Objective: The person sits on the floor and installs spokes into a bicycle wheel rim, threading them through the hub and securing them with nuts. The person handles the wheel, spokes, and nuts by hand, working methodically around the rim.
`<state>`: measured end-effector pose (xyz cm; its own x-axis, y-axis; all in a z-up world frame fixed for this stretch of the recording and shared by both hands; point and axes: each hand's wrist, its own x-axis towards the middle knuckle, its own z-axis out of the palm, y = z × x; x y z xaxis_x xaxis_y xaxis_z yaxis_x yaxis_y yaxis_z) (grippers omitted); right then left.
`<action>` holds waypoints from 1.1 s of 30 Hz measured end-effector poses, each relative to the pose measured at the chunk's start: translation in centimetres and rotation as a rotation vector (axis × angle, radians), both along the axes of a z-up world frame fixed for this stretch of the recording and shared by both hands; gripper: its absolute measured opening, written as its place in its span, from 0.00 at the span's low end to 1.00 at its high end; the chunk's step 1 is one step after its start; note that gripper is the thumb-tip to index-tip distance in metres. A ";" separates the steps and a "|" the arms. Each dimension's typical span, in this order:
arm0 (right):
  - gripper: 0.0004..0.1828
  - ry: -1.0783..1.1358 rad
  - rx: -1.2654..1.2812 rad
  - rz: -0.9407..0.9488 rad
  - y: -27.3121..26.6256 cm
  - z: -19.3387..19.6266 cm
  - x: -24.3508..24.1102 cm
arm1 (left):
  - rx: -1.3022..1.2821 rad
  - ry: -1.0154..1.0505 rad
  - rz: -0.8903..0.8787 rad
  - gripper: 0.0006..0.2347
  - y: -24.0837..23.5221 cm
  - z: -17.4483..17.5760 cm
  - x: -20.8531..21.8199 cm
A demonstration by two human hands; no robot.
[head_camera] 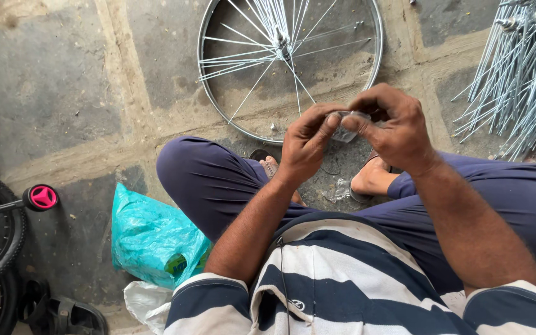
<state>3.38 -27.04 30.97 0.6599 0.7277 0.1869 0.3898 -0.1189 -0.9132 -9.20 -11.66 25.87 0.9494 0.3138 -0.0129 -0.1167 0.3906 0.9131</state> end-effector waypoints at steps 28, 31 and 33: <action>0.12 -0.554 -0.223 0.031 1.0 -1.0 -1.5 | 0.773 0.037 0.085 0.07 0.7 0.2 -0.7; 0.07 -0.642 -0.262 -0.013 1.1 -1.2 -2.0 | 0.772 0.124 0.081 0.08 0.6 0.0 -0.4; 0.09 -0.685 -0.214 -0.044 1.1 -1.2 -2.3 | 0.774 0.100 0.069 0.10 0.7 0.0 -0.6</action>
